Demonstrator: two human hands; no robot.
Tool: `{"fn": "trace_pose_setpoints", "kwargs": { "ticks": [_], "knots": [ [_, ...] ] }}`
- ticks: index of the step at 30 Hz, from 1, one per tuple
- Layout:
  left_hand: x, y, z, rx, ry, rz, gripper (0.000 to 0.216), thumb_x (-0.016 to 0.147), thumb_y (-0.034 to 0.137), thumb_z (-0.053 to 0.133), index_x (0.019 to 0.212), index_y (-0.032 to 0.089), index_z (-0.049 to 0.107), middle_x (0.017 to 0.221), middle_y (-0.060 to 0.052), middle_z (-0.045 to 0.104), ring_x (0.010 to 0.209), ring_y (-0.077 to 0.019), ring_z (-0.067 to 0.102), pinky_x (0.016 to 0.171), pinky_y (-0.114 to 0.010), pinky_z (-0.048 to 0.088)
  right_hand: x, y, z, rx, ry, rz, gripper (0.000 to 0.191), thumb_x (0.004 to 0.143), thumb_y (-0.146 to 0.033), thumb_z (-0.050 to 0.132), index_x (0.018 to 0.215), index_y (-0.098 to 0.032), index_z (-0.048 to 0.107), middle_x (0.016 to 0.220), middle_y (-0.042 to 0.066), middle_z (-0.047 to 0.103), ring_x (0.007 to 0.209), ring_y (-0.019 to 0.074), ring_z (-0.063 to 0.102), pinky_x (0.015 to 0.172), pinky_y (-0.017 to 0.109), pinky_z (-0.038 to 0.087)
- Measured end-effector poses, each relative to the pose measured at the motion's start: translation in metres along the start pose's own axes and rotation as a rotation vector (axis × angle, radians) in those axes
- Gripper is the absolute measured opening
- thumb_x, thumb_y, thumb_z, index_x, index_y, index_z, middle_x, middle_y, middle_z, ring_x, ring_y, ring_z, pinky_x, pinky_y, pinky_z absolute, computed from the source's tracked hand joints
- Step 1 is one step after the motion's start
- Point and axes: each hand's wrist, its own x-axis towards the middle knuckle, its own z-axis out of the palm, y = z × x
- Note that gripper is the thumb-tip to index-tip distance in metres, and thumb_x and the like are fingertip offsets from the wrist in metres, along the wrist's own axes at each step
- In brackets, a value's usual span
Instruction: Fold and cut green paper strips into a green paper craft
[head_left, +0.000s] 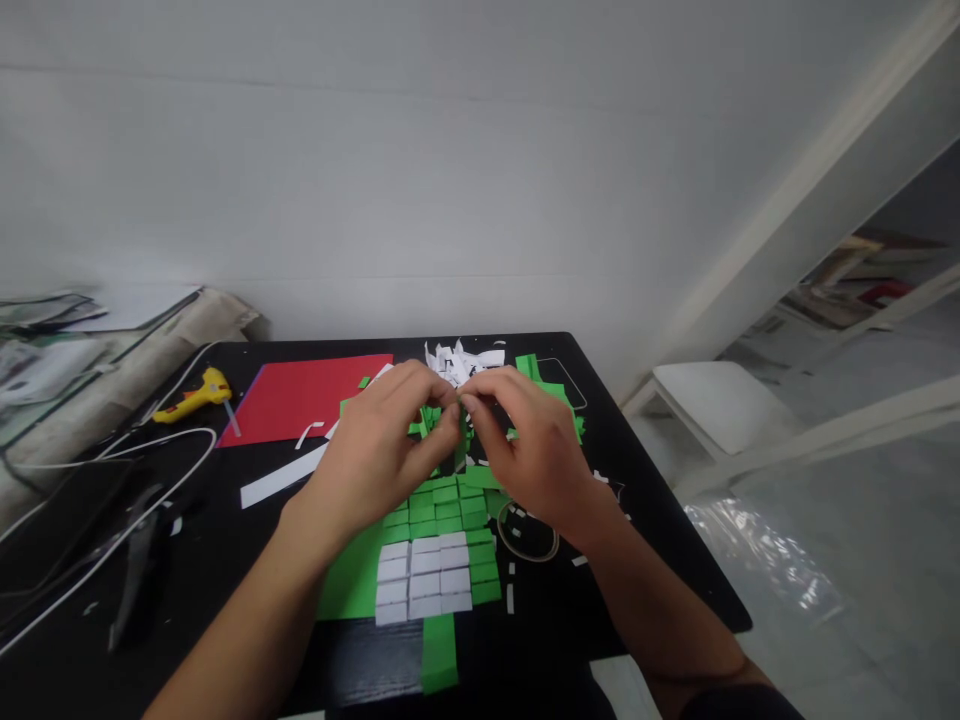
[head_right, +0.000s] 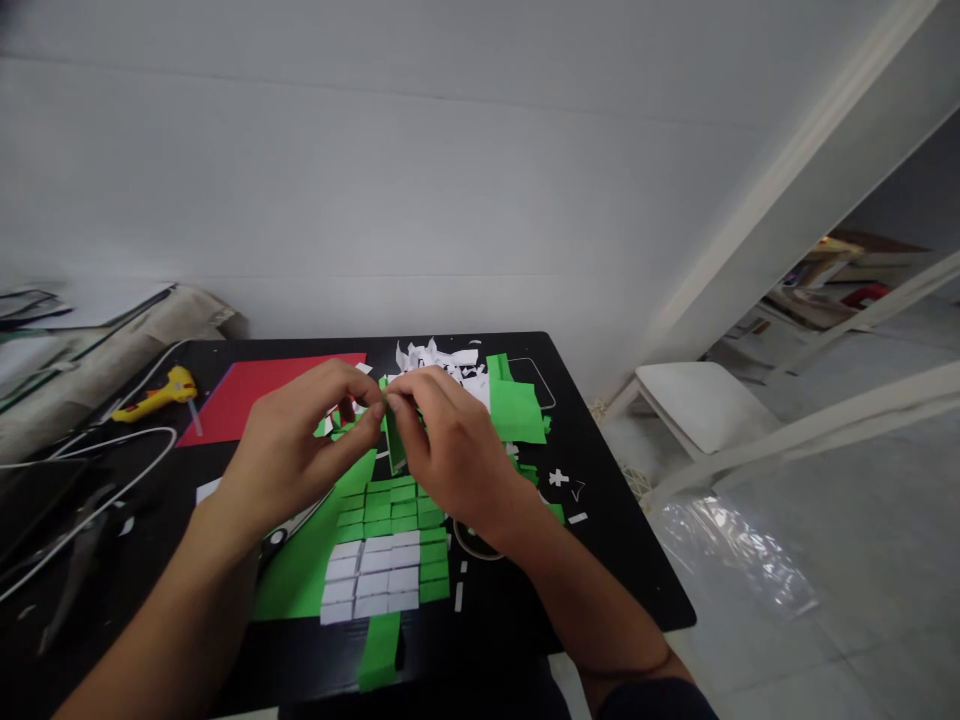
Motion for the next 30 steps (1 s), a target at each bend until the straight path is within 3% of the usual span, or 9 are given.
{"fn": "trace_pose_setpoints", "kwargs": {
  "ticks": [14,23,30],
  "knots": [
    [0.002,-0.002,0.003,-0.026,-0.015,-0.035,0.010,0.097,0.018,0.060,0.088,0.021,0.059,0.085,-0.001,0.065,0.075,-0.0143,0.058,0.065,-0.028,0.045,-0.003,-0.001,0.001,-0.051,-0.020,-0.015,0.016,0.109,-0.017,0.045,0.104,-0.020,0.060,0.101,0.008,0.068,0.094,0.0190,0.065,0.085,0.035,0.055],
    [0.002,0.000,0.000,-0.080,-0.034,-0.056,0.009,0.094,0.015,0.060,0.088,0.021,0.060,0.084,0.000,0.066,0.074,-0.0136,0.058,0.065,-0.028,0.046,0.000,0.002,0.000,0.017,-0.024,0.046,0.011,0.105,-0.019,0.050,0.098,-0.021,0.058,0.095,0.004,0.066,0.082,0.0166,0.063,0.075,0.031,0.053],
    [0.003,-0.004,-0.008,-0.144,0.020,-0.148,0.009,0.090,0.016,0.061,0.084,0.023,0.062,0.081,0.001,0.068,0.073,-0.0144,0.061,0.066,-0.029,0.048,0.003,0.028,-0.006,-0.064,0.155,0.239,0.006,0.096,-0.019,0.052,0.094,-0.022,0.057,0.092,0.005,0.064,0.078,0.0181,0.063,0.067,0.032,0.053]
  ]
}}
